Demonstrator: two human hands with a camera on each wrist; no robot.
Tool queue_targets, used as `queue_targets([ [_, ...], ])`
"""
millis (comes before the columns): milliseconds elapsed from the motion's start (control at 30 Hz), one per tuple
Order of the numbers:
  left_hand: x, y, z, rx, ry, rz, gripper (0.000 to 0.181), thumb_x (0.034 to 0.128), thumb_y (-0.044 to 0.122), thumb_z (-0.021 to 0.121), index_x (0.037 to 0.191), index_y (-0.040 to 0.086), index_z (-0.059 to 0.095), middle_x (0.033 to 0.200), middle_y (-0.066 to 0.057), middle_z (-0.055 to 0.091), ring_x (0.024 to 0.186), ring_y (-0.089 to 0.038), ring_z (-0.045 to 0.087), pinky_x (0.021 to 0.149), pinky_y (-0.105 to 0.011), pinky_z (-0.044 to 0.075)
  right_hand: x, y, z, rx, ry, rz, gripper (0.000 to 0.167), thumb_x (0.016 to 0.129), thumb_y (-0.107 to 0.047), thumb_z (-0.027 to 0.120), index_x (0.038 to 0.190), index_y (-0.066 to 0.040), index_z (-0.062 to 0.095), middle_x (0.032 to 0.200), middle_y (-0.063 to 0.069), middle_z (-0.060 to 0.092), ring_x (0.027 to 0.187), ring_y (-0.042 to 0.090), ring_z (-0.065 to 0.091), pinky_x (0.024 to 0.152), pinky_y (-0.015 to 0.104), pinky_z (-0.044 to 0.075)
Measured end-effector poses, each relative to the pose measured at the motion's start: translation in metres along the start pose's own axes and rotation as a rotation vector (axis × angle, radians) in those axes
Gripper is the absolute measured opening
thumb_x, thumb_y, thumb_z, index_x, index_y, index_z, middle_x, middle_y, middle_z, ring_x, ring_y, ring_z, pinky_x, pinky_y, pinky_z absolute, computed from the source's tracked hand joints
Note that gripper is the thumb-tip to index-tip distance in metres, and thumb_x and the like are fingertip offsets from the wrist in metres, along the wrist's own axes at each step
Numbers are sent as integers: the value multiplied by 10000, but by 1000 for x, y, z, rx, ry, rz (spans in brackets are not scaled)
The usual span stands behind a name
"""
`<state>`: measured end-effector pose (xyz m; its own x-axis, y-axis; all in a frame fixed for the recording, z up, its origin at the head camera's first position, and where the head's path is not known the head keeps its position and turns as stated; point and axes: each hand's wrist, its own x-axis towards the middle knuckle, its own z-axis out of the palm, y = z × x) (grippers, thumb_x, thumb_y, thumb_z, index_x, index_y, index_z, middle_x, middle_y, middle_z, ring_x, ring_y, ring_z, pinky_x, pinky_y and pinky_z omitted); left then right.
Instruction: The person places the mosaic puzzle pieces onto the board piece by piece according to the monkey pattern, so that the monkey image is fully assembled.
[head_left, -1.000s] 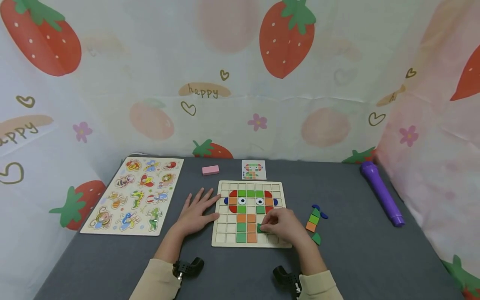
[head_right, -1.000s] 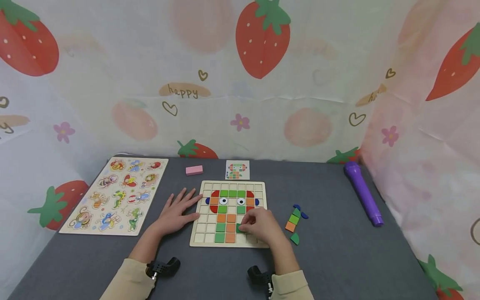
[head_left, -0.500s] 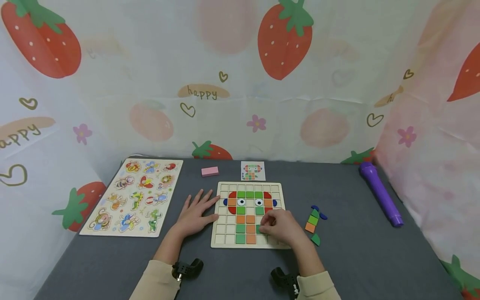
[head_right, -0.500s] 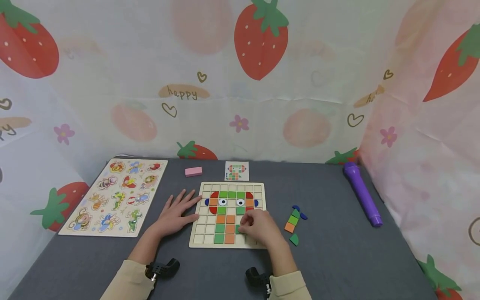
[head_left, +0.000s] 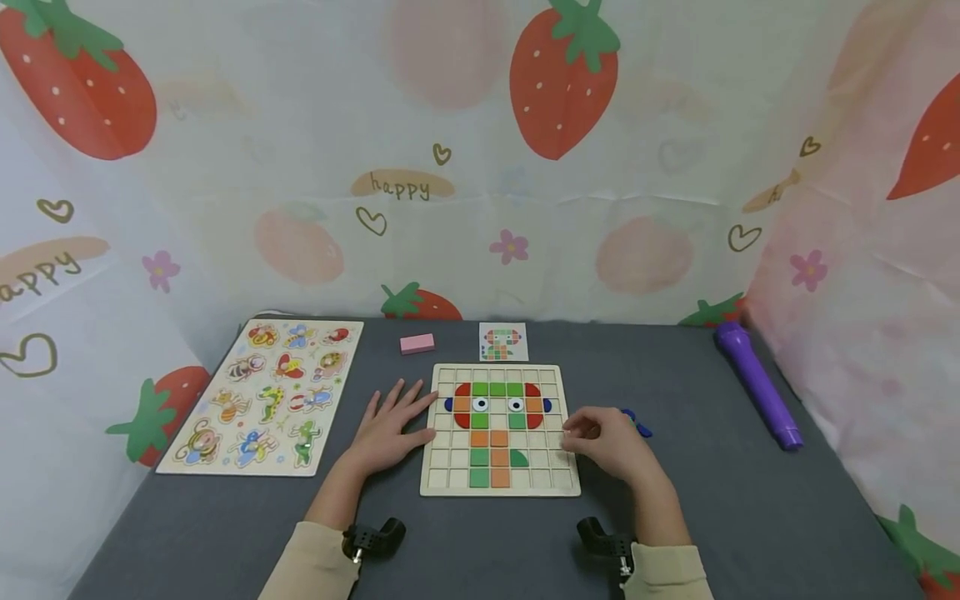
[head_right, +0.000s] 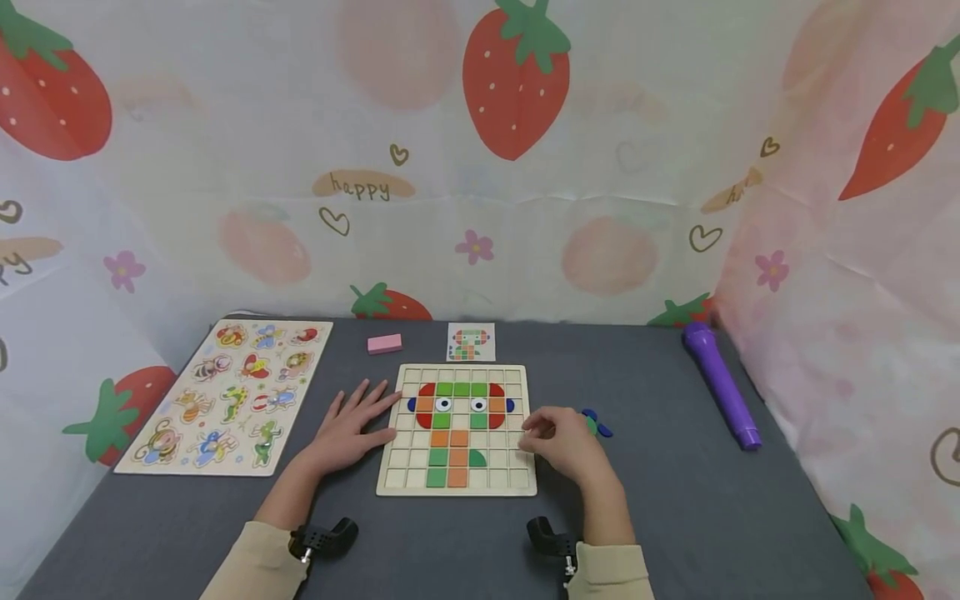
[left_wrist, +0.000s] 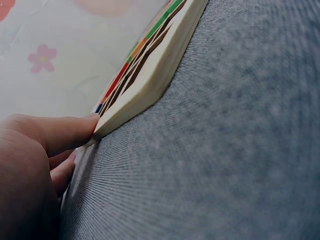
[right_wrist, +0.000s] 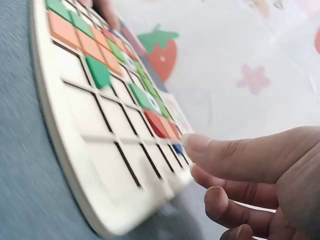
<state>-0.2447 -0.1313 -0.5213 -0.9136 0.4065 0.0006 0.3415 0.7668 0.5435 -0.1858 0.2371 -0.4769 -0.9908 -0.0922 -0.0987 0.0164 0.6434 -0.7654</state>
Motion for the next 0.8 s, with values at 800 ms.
queue_targets([
  [800,1,0,-1,5,-7,-12,680,974,524,594,1572,269,396,1681,-65,233,1575,-363,43,1228,-633,-61,-22,55,-53,-39,59,101,218,907,-184,762,1089,-65,740,935,35,720,835,158,631,708,321,507],
])
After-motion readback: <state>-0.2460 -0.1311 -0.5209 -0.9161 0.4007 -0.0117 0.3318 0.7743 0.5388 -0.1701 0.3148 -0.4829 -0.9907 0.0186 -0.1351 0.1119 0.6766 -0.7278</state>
